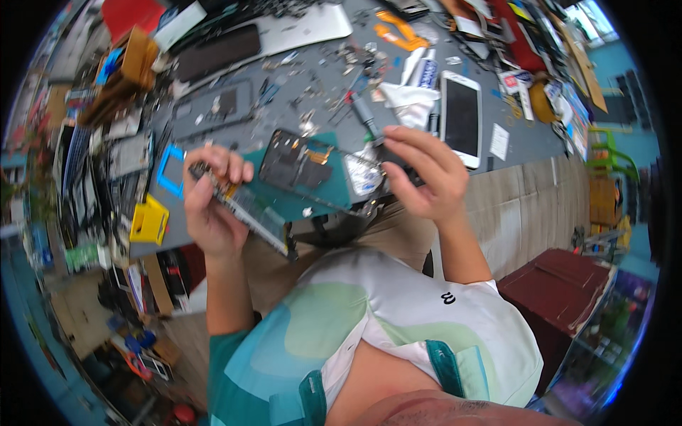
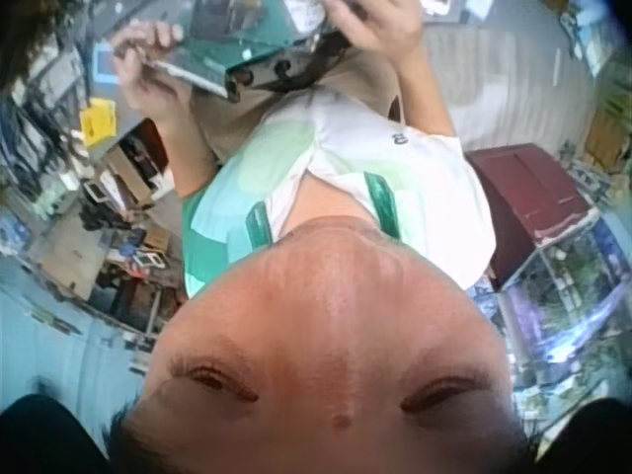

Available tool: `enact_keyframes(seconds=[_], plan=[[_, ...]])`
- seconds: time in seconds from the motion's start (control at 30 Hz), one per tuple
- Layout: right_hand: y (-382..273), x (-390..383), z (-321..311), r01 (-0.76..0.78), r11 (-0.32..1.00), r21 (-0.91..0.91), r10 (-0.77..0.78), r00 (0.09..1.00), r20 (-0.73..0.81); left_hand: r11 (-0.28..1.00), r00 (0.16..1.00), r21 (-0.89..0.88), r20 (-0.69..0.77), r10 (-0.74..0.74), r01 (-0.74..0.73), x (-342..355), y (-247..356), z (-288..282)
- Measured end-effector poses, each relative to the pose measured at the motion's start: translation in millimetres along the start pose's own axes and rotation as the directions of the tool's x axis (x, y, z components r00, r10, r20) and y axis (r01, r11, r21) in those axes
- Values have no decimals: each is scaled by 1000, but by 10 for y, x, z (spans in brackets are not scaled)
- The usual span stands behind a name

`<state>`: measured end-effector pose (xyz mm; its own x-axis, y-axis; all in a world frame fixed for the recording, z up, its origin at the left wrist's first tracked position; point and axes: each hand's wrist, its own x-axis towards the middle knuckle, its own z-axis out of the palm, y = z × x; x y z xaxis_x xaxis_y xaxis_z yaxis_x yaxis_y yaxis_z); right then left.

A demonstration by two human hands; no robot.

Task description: The person removes a small component from a disassembled smartphone, then reassembles the device by aligning and pressing the back cover onto the chassis. The person then handles a head-mounted camera and adjusts the headstrap.

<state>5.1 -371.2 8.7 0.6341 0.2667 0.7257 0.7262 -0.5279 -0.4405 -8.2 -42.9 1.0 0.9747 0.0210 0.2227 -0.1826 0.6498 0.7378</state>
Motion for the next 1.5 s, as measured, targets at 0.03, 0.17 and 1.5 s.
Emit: enact_keyframes(seconds=[0.03, 0.17, 1.5], plan=[[-17, -7, 1, 7, 1000, -10, -7, 1000, 5, 1000, 1000, -26, 2, -8, 8, 4, -6, 14], [11, -35, 34, -1, 1000, -2, 1, 1000, 17, 1000, 1000, -15, -9, -10, 10, 17, 15, 48], [1652, 1397, -800, 120, 770, -627, 93, 950, 297, 775, 947, 632, -253, 200, 5, 206, -55, 153]])
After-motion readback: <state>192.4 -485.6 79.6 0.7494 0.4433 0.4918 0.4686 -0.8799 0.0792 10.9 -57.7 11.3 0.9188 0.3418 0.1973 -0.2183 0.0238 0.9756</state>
